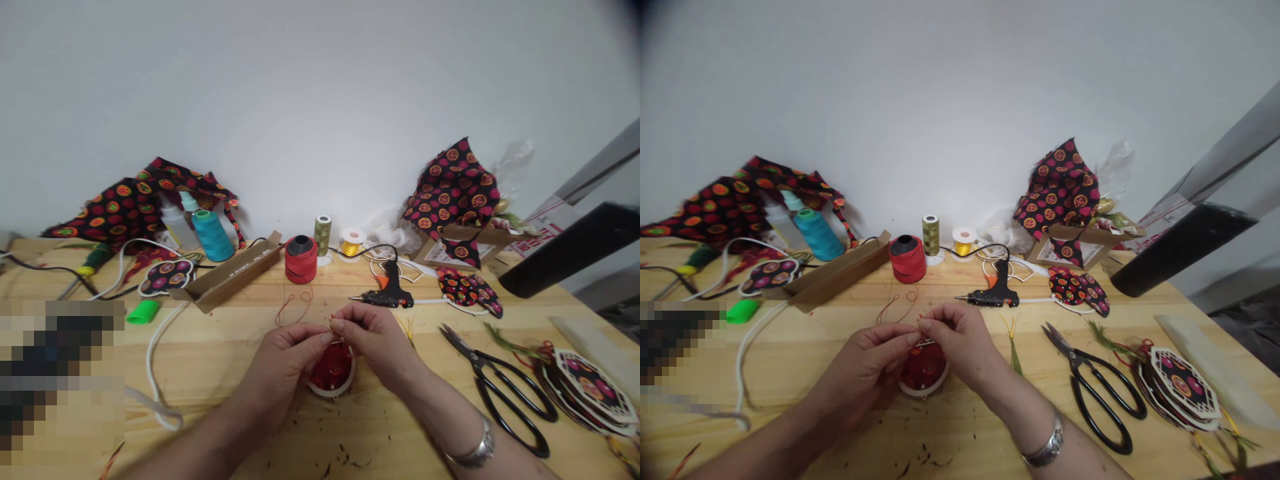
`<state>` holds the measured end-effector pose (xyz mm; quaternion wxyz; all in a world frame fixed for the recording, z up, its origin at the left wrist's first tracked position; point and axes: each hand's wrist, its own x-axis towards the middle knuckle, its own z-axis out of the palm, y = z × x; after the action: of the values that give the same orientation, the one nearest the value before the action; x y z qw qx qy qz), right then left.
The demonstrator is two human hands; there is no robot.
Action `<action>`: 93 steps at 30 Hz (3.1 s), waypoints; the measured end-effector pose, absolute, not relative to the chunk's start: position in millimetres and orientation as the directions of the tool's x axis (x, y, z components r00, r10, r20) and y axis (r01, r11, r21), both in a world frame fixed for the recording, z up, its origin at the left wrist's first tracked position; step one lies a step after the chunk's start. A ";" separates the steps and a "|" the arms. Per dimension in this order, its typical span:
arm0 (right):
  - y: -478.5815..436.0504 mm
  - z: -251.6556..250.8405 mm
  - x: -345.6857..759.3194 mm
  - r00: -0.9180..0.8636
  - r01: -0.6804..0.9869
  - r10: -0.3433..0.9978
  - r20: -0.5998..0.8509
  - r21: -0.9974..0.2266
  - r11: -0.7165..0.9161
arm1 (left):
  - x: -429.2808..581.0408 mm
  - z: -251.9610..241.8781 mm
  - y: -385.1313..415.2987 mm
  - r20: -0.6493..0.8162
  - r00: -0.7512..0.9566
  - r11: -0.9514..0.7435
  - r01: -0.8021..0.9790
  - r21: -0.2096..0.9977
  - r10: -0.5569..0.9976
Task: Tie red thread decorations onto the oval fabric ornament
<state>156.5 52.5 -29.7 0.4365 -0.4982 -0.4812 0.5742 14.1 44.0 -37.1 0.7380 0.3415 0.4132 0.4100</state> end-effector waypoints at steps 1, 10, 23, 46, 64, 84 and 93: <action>52.7 -30.2 156.6 -0.140 -0.038 0.977 -0.160 -0.985 -0.167 | 14.3 -36.6 44.2 -0.333 0.321 0.436 -0.339 0.833 0.887; 53.1 -32.8 155.4 -0.139 -0.119 0.957 -0.254 -0.955 -0.270 | 13.5 -40.0 46.1 -0.367 0.314 0.466 -0.353 0.811 0.876; 54.5 -31.5 156.1 -0.062 0.065 0.988 -0.145 -0.988 -0.141 | 11.8 -43.8 43.5 -0.351 0.272 0.417 -0.240 0.877 0.896; 55.1 -34.9 166.7 0.002 0.527 0.990 0.144 -0.841 0.121 | 10.8 -34.6 44.1 -0.331 0.262 0.378 -0.153 0.913 0.907; 54.0 -29.0 160.5 -0.097 -0.148 0.973 -0.210 -0.964 -0.222 | 13.0 -36.9 40.6 -0.047 0.273 -0.035 0.289 0.957 0.961; 28.9 5.0 191.9 -0.747 -0.014 0.588 -0.310 -0.878 -0.479 | -5.9 -27.5 57.8 0.119 -0.170 -0.078 0.228 0.971 0.978; 46.5 -15.7 171.0 -0.438 -0.002 0.850 -0.292 -0.945 -0.326 | 10.7 -39.6 46.0 -0.194 0.237 0.271 -0.357 0.894 0.952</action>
<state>171.0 46.5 -15.7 0.3085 -0.4310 -0.4918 0.6908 10.7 46.0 -39.6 0.6915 0.3748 0.3968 0.4732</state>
